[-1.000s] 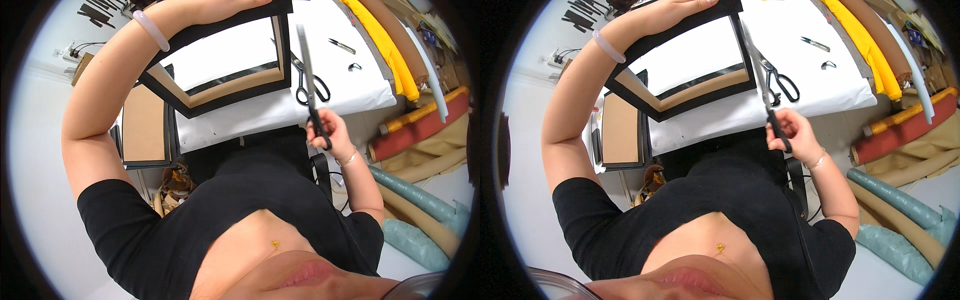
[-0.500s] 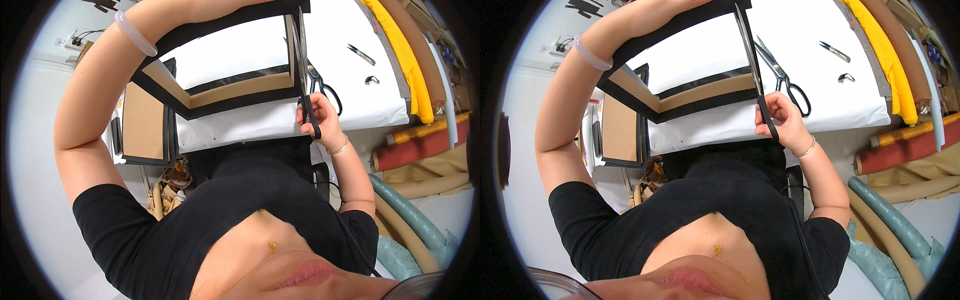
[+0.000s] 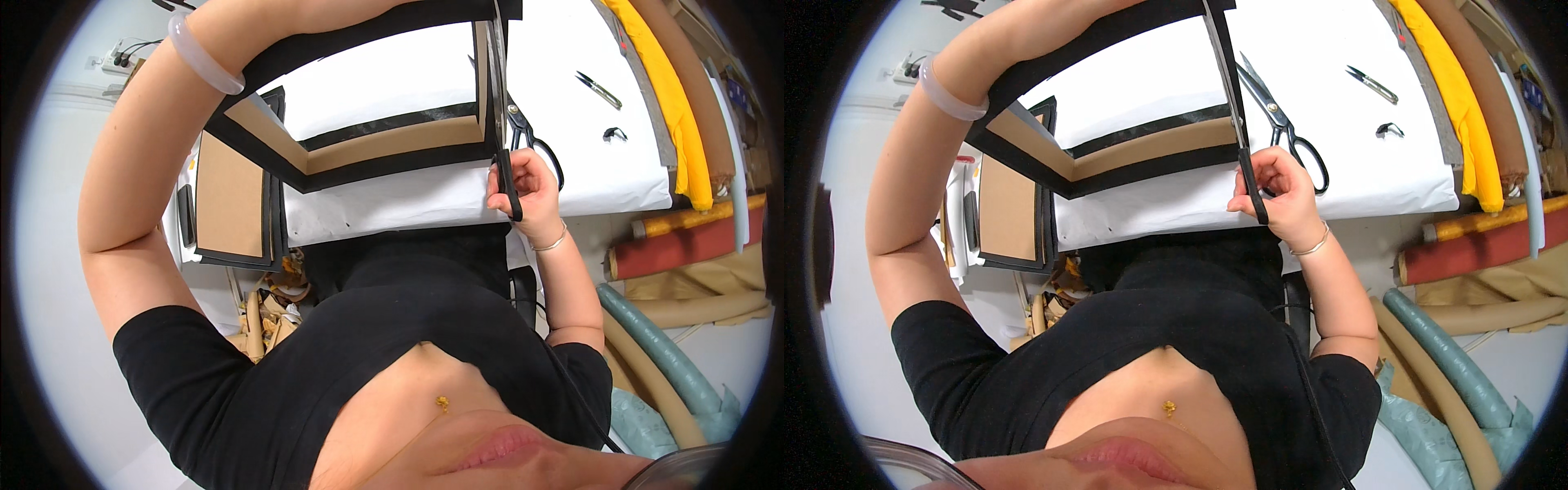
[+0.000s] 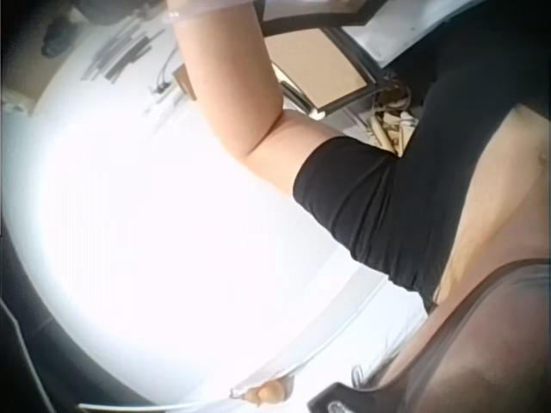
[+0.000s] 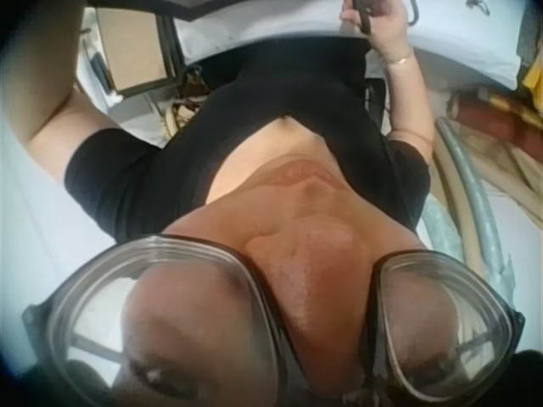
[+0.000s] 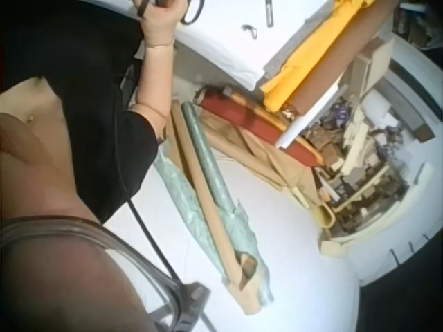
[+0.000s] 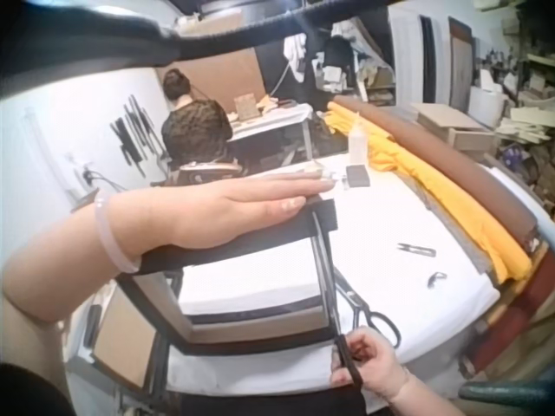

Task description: The person folds a black foam sheet, then uses an iron to press the folded edge. They place the foam on a cardboard frame and trim the edges with scissors. The person continues to adjust and cut the foam to fit the frame.

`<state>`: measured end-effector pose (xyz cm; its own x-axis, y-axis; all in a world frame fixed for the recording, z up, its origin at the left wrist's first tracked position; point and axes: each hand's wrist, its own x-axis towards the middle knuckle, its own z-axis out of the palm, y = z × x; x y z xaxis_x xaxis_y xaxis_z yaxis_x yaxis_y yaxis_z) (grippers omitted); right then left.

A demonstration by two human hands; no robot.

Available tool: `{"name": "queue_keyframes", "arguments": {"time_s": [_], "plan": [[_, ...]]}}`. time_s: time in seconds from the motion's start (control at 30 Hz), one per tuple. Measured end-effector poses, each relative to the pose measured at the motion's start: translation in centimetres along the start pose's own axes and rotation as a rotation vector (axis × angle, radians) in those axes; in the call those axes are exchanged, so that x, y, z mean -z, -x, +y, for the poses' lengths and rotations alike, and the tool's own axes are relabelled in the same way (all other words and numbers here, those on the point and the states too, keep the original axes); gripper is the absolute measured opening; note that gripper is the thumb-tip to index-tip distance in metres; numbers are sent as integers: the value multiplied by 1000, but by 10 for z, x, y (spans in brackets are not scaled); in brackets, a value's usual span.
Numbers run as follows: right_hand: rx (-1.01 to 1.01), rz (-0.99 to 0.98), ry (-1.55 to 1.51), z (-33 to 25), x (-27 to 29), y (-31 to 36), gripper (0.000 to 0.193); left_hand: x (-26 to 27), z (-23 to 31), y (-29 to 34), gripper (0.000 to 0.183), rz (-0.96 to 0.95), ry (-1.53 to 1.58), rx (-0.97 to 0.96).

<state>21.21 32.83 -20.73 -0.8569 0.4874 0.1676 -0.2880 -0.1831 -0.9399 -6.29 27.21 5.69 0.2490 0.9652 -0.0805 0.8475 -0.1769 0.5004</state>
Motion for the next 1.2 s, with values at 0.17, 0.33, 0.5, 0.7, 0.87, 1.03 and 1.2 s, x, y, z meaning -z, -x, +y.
{"name": "queue_keyframes", "arguments": {"time_s": [0.17, 0.33, 0.5, 0.7, 0.87, 1.03, 1.2], "plan": [[19, 28, 29, 2, 0, 2, 43, 0, -1, -1, 59, 5, 16, -13], [15, 54, 22, 1, -5, 3, 42, 2, 0, 0, 59, -1, 6, 3], [26, -15, 59, -2, -6, 2, 47, 1, -1, 2, 60, -6, 2, -4], [30, -2, 27, -5, -3, 11, 48, 2, 7, -4, 61, -23, -25, 8], [16, 32, -12, -1, -9, 15, 45, 0, 8, 14, 62, 2, -27, -58], [11, 96, 40, 4, -2, 27, 42, 2, 17, 41, 65, -20, -81, 80], [38, 105, 32, 12, -2, 35, 43, -4, 19, 129, 64, 55, -247, 147]]}}
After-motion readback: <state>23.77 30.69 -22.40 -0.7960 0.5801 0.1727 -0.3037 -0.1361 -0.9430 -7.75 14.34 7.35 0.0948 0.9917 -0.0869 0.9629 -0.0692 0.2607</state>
